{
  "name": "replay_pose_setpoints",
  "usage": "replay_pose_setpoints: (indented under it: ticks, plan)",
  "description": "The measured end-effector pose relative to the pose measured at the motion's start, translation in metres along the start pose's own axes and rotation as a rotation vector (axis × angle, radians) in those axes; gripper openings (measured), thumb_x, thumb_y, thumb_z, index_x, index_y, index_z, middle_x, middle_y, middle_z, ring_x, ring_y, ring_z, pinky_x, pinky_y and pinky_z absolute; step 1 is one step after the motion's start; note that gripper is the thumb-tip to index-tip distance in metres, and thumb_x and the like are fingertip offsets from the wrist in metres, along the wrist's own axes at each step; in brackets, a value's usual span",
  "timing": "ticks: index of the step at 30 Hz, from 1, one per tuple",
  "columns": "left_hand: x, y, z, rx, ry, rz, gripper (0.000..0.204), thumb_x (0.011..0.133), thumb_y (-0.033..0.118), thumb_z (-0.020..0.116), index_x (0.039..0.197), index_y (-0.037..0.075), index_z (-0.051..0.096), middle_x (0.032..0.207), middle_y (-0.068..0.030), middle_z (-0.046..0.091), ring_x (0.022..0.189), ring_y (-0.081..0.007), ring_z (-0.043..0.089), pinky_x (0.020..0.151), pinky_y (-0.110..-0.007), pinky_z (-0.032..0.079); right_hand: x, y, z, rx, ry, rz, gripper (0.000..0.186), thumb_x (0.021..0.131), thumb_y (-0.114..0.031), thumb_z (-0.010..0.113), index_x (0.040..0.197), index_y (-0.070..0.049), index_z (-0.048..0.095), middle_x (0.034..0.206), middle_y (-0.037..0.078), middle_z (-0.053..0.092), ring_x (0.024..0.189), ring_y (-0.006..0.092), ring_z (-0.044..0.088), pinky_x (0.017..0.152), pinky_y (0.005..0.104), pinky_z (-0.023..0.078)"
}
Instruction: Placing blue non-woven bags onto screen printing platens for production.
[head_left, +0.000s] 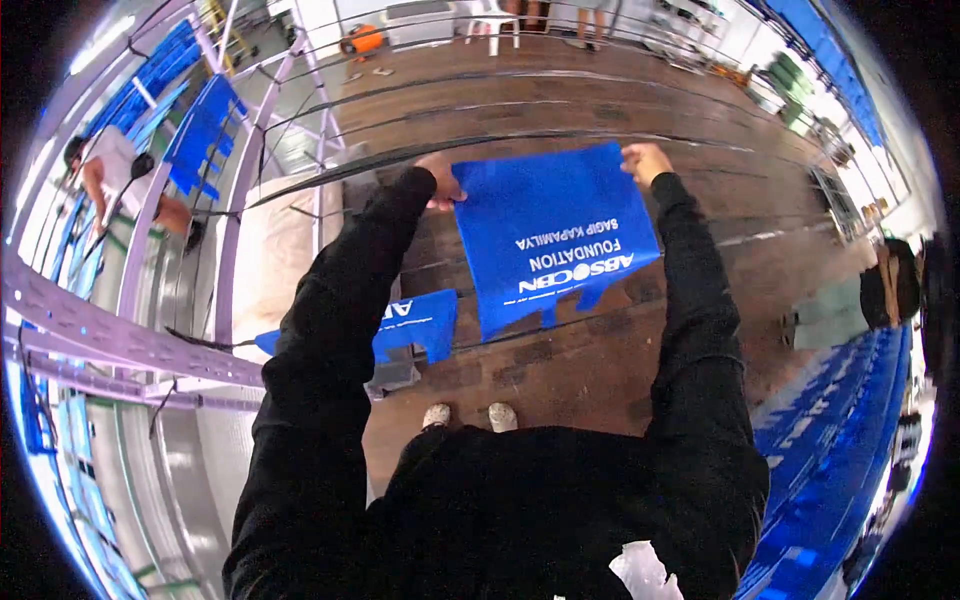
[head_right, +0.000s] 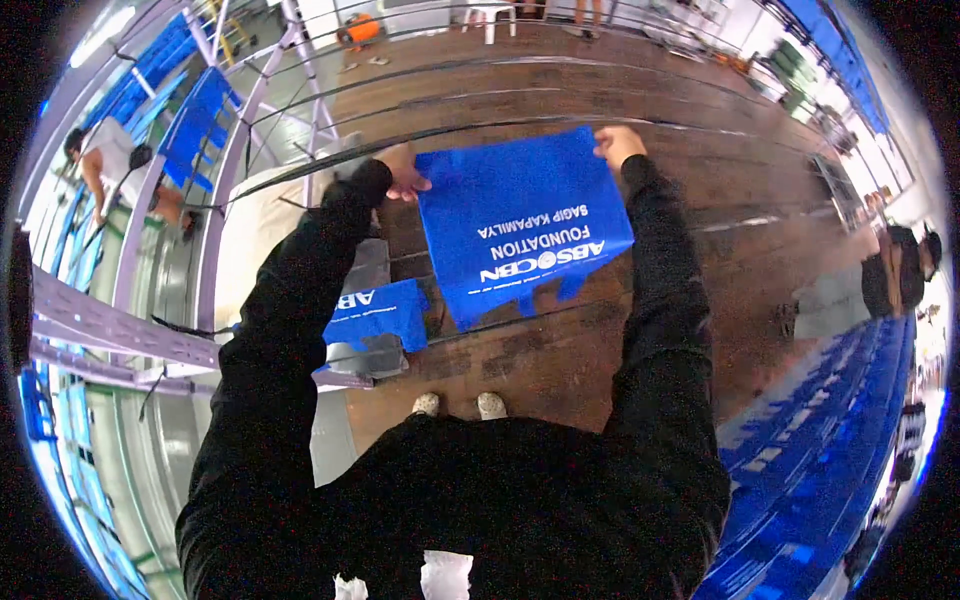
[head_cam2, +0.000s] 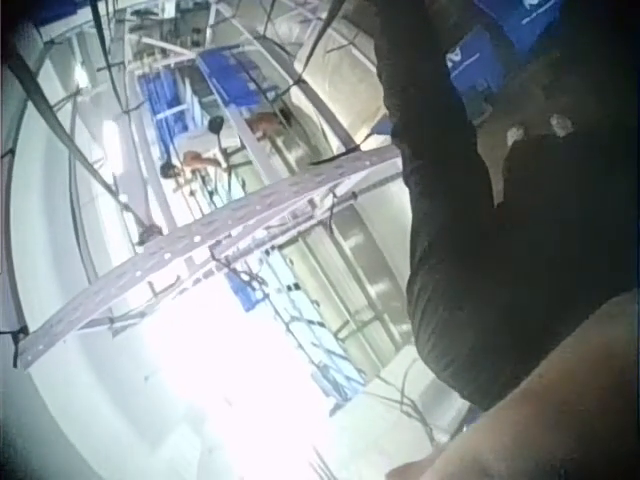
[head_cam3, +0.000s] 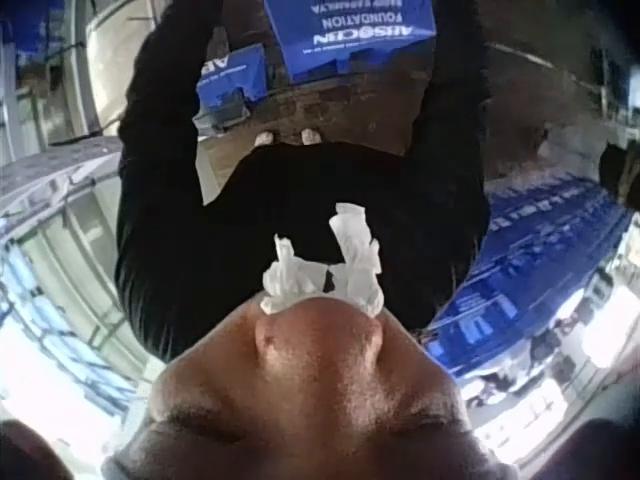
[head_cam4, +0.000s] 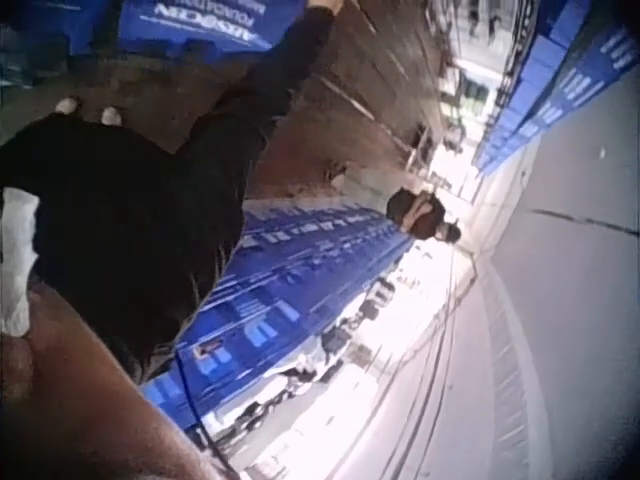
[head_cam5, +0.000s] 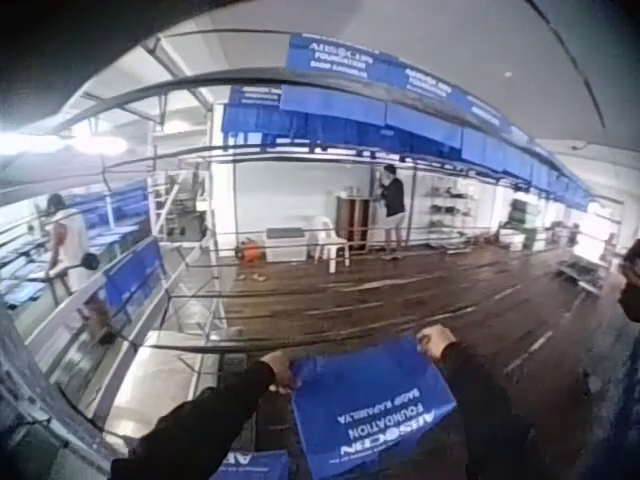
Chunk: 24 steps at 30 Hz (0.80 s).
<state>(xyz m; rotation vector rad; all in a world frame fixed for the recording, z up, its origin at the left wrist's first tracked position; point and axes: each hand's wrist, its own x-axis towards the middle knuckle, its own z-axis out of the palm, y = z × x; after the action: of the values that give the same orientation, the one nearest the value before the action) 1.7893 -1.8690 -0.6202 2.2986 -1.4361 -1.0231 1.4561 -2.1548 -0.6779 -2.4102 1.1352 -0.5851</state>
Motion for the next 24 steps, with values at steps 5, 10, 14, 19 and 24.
replay_pose_setpoints:
  ticks: [5,10,14,19,24]
  plan:
    - [-0.005,-0.018,0.028,0.167,0.130,-0.140,0.033,0.077,0.029,0.074,0.088,-0.001,0.067,0.072,-0.0122,0.069,0.059,-0.0230,0.068,0.053,-0.037,0.056,0.000,-0.009,0.071,0.033,-0.269,0.092,0.032,0.071,-0.016,0.072,0.100,-0.004,0.068,0.086,0.016,0.069,0.079,0.0264,0.067,0.074,0.0368,0.054]
    - [-0.108,-0.004,0.024,0.036,0.559,0.426,0.048,0.082,0.029,0.066,0.122,0.006,0.053,0.092,-0.0163,0.067,0.083,-0.0340,0.065,0.071,-0.042,0.051,-0.029,-0.010,0.049,-0.174,-0.288,0.006,0.052,0.082,-0.023,0.070,0.126,-0.001,0.053,0.112,0.018,0.064,0.094,0.0258,0.063,0.083,0.0356,0.050]
    - [-0.293,-0.031,0.050,-0.396,0.488,0.507,0.033,0.086,0.011,0.064,0.118,0.003,0.060,0.093,-0.0090,0.068,0.087,-0.0159,0.063,0.077,-0.031,0.051,-0.151,-0.186,-0.011,0.420,0.251,-0.256,0.028,0.086,-0.013,0.065,0.112,-0.003,0.061,0.096,0.010,0.066,0.080,0.0167,0.063,0.072,0.0278,0.050]
    - [-0.398,-0.203,0.216,-0.996,0.274,-0.211,0.033,0.088,0.023,0.063,0.113,0.002,0.063,0.093,-0.0115,0.069,0.081,-0.0167,0.066,0.069,-0.031,0.052,-0.301,-0.348,0.063,0.752,-0.438,-0.667,0.016,0.084,-0.015,0.068,0.097,-0.007,0.066,0.087,0.008,0.067,0.078,0.0169,0.065,0.070,0.0297,0.051]
    - [-0.511,-0.362,0.390,-0.282,0.273,-0.537,0.044,0.079,0.043,0.066,0.106,0.008,0.066,0.093,-0.0178,0.067,0.084,-0.0351,0.065,0.073,-0.042,0.052,-0.406,-0.462,0.246,0.509,-1.243,-1.063,0.040,0.086,-0.031,0.063,0.116,-0.004,0.059,0.103,0.014,0.063,0.095,0.0300,0.062,0.083,0.0388,0.049]
